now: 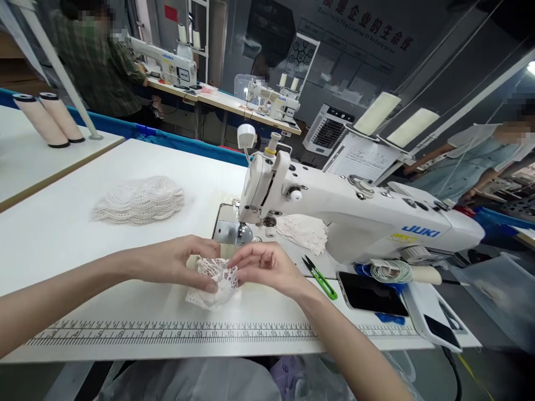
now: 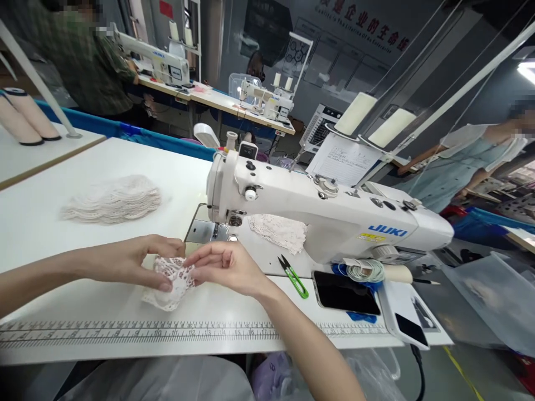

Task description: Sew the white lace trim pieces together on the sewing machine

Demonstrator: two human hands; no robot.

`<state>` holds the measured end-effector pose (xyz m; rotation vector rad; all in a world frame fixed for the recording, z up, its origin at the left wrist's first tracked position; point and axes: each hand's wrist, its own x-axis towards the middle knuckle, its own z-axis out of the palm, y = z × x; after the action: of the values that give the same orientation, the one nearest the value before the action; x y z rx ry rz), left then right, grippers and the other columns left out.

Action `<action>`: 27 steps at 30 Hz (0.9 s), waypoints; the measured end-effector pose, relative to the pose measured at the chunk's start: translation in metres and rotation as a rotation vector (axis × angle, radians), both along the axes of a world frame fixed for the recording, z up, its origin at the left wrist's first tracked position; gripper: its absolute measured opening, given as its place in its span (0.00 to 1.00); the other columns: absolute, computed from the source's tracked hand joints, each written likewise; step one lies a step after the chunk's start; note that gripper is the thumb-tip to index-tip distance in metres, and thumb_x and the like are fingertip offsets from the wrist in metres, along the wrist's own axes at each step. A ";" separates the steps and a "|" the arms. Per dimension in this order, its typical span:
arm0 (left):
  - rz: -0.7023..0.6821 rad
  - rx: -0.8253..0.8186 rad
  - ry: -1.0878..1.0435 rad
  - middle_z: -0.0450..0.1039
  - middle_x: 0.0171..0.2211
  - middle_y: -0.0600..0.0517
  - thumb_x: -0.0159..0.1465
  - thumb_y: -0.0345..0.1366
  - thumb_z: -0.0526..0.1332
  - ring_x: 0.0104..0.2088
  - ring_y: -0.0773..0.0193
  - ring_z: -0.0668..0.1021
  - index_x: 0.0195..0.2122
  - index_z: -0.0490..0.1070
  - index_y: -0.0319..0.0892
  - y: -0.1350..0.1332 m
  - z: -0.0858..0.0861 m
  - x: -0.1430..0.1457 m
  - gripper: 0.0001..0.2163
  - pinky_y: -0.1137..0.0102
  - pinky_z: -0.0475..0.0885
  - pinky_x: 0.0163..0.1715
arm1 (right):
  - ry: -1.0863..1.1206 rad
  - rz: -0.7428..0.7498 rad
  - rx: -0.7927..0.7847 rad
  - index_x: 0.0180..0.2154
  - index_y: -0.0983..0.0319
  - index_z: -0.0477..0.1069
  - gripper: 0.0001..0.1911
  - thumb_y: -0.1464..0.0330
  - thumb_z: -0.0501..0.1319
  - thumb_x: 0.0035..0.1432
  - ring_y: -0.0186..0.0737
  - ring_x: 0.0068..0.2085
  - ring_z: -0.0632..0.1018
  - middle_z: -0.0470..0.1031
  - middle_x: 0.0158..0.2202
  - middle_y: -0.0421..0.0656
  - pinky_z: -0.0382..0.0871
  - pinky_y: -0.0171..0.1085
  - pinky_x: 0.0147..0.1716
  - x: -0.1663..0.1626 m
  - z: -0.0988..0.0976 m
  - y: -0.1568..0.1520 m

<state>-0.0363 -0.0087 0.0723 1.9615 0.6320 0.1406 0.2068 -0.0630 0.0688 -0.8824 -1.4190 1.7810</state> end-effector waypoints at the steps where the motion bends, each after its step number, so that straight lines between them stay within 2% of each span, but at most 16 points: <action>1: 0.004 -0.025 -0.006 0.78 0.45 0.54 0.61 0.51 0.70 0.46 0.57 0.79 0.44 0.81 0.50 -0.001 0.004 -0.007 0.14 0.69 0.71 0.48 | -0.017 -0.019 0.008 0.35 0.60 0.83 0.13 0.64 0.79 0.47 0.35 0.32 0.82 0.83 0.31 0.39 0.79 0.35 0.36 -0.005 0.003 -0.002; 3: 0.019 -0.077 -0.028 0.78 0.47 0.54 0.61 0.49 0.71 0.47 0.56 0.79 0.45 0.81 0.50 -0.005 0.010 -0.022 0.14 0.69 0.70 0.50 | -0.062 -0.064 0.076 0.33 0.59 0.83 0.11 0.67 0.79 0.46 0.35 0.31 0.82 0.83 0.30 0.39 0.78 0.33 0.34 -0.015 0.009 -0.007; 6: 0.082 -0.125 -0.058 0.76 0.37 0.53 0.65 0.53 0.66 0.40 0.60 0.76 0.38 0.80 0.46 -0.008 0.014 -0.047 0.15 0.70 0.70 0.42 | -0.139 -0.075 0.307 0.33 0.57 0.84 0.02 0.71 0.73 0.56 0.34 0.32 0.81 0.83 0.31 0.40 0.75 0.32 0.33 -0.030 0.017 -0.011; 7: 0.127 -0.124 -0.069 0.73 0.33 0.53 0.66 0.54 0.65 0.36 0.62 0.74 0.34 0.77 0.44 -0.009 0.014 -0.055 0.17 0.71 0.69 0.38 | -0.149 -0.064 0.379 0.33 0.57 0.85 0.05 0.72 0.70 0.59 0.34 0.33 0.81 0.83 0.32 0.41 0.75 0.33 0.33 -0.035 0.019 -0.010; 9: 0.252 -0.118 -0.114 0.65 0.28 0.55 0.64 0.56 0.66 0.30 0.66 0.69 0.30 0.71 0.43 -0.010 0.010 -0.072 0.20 0.72 0.65 0.31 | -0.149 -0.048 0.466 0.35 0.56 0.86 0.08 0.72 0.67 0.62 0.36 0.36 0.81 0.82 0.34 0.42 0.75 0.34 0.35 -0.046 0.020 -0.006; 11: 0.427 -0.119 -0.179 0.62 0.25 0.57 0.62 0.57 0.68 0.27 0.67 0.66 0.30 0.68 0.44 -0.011 0.004 -0.089 0.21 0.73 0.64 0.28 | -0.143 -0.062 0.475 0.37 0.55 0.86 0.08 0.71 0.67 0.61 0.37 0.37 0.80 0.81 0.36 0.43 0.76 0.35 0.35 -0.057 0.018 0.001; 15: 0.793 -0.040 -0.252 0.71 0.26 0.55 0.60 0.61 0.66 0.27 0.65 0.72 0.36 0.73 0.46 0.002 -0.003 -0.115 0.22 0.71 0.69 0.28 | -0.128 -0.165 0.396 0.40 0.55 0.83 0.07 0.68 0.69 0.58 0.34 0.30 0.75 0.77 0.38 0.42 0.78 0.38 0.33 -0.085 0.009 0.027; 18: 1.018 0.171 -0.209 0.75 0.27 0.52 0.60 0.64 0.62 0.25 0.64 0.74 0.38 0.75 0.44 0.031 0.001 -0.127 0.26 0.72 0.67 0.23 | -0.125 -0.222 0.370 0.46 0.55 0.81 0.13 0.66 0.67 0.57 0.36 0.29 0.72 0.73 0.29 0.38 0.78 0.40 0.36 -0.110 0.006 0.063; 20: 1.087 0.270 -0.176 0.76 0.27 0.51 0.61 0.62 0.61 0.25 0.64 0.74 0.41 0.76 0.44 0.060 0.005 -0.132 0.25 0.72 0.65 0.22 | -0.117 -0.291 0.413 0.48 0.56 0.79 0.16 0.66 0.65 0.57 0.38 0.33 0.75 0.76 0.31 0.39 0.78 0.40 0.40 -0.126 0.004 0.094; 23: 1.135 0.382 -0.065 0.73 0.24 0.55 0.66 0.54 0.61 0.22 0.67 0.70 0.41 0.77 0.43 0.107 0.004 -0.137 0.18 0.72 0.61 0.21 | -0.307 -0.346 0.388 0.54 0.59 0.77 0.23 0.71 0.59 0.56 0.37 0.34 0.77 0.79 0.33 0.39 0.75 0.39 0.43 -0.146 -0.004 0.141; 25: 1.119 0.428 0.049 0.74 0.25 0.55 0.68 0.49 0.62 0.24 0.66 0.73 0.39 0.77 0.42 0.132 -0.003 -0.138 0.14 0.72 0.66 0.24 | -0.391 -0.335 0.362 0.54 0.64 0.78 0.25 0.74 0.58 0.54 0.37 0.32 0.77 0.78 0.29 0.39 0.75 0.38 0.40 -0.154 -0.012 0.165; 27: 1.079 0.461 0.163 0.78 0.34 0.52 0.70 0.46 0.63 0.33 0.63 0.78 0.42 0.77 0.40 0.149 -0.015 -0.138 0.13 0.68 0.75 0.34 | -0.454 -0.324 0.353 0.54 0.67 0.78 0.28 0.76 0.57 0.52 0.37 0.30 0.77 0.76 0.25 0.38 0.74 0.37 0.38 -0.157 -0.022 0.181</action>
<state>-0.1745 0.1404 0.0578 1.8434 1.8449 0.8484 0.0501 0.1183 0.0472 -1.2863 -1.6868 1.0857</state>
